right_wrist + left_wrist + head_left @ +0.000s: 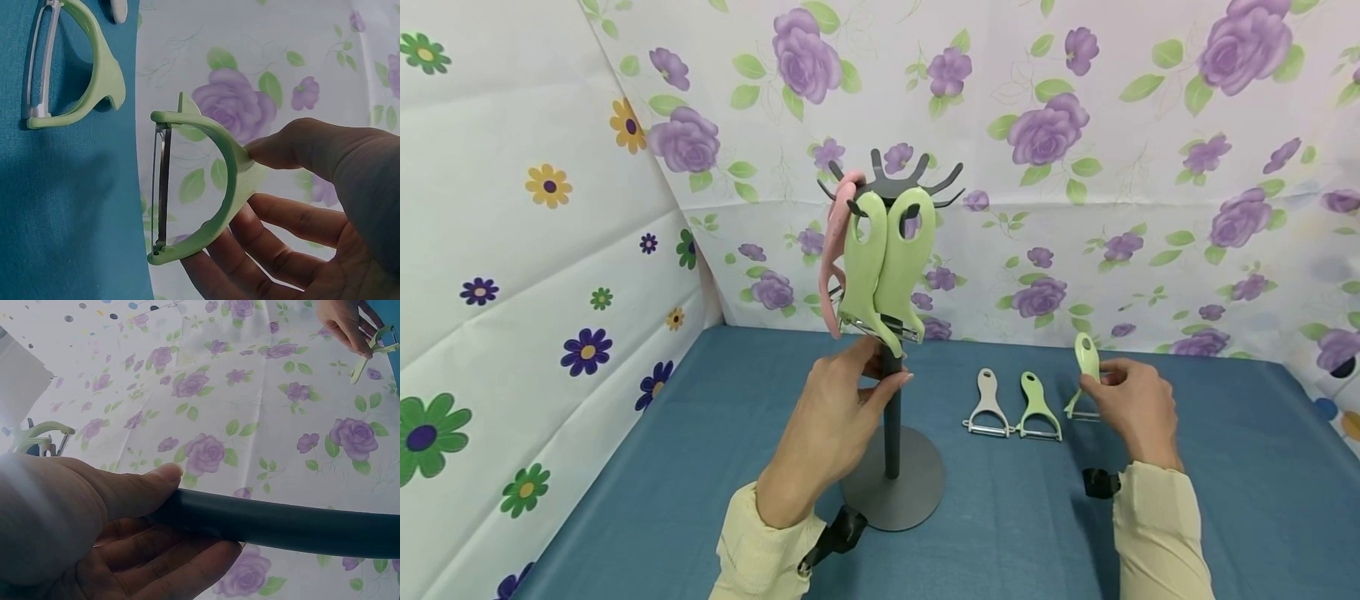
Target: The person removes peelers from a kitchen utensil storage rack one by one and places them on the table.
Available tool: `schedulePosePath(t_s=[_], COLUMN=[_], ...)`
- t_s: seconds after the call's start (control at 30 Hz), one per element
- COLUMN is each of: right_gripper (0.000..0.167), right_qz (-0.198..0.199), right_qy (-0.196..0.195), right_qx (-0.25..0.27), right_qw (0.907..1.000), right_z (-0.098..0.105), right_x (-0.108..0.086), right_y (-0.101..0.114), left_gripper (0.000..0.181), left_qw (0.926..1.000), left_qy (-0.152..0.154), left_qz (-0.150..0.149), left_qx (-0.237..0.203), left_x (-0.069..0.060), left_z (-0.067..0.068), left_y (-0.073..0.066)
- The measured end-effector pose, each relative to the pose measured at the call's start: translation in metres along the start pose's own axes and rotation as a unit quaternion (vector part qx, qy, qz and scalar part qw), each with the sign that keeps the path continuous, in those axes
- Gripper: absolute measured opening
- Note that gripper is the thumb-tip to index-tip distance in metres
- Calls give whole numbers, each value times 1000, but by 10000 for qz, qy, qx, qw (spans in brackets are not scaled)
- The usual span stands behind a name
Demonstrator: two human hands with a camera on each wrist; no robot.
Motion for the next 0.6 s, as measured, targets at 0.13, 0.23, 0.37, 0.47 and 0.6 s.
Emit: schedulePosePath(t_s=[0.13, 0.23, 0.37, 0.47, 0.6], right_gripper=[48, 48, 49, 48, 49], right_qz=[-30, -80, -92, -102, -159], right_qy=[13, 53, 102, 131, 171], right_qx=[-13, -25, -33, -47, -60], right_qw=[10000, 10000, 9999, 9999, 9997], right_z=[-1, -2, -3, -5, -6], right_x=[2, 3, 4, 4, 6], right_y=[-1, -2, -4, -5, -7], left_gripper=[10, 10, 10, 10, 10], left_qw=[10000, 10000, 10000, 10000, 10000], left_qy=[-3, -8, -18, -15, -11], left_qz=[-10, -14, -17, -30, -28], left_qx=[14, 25, 17, -1, -10], left_x=[0, -1, -1, -1, -1], left_z=[0, 0, 0, 0, 0], left_y=[0, 0, 0, 0, 0])
Point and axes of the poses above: each hand's wrist, its own x-axis towards the middle knuckle, its own z-axis out of the back of the hand, y = z × x, the point moved 4 cm from there along x, towards the middle knuckle, and after that the axes turned 11 degrees about -z, right-handed, at the moved point
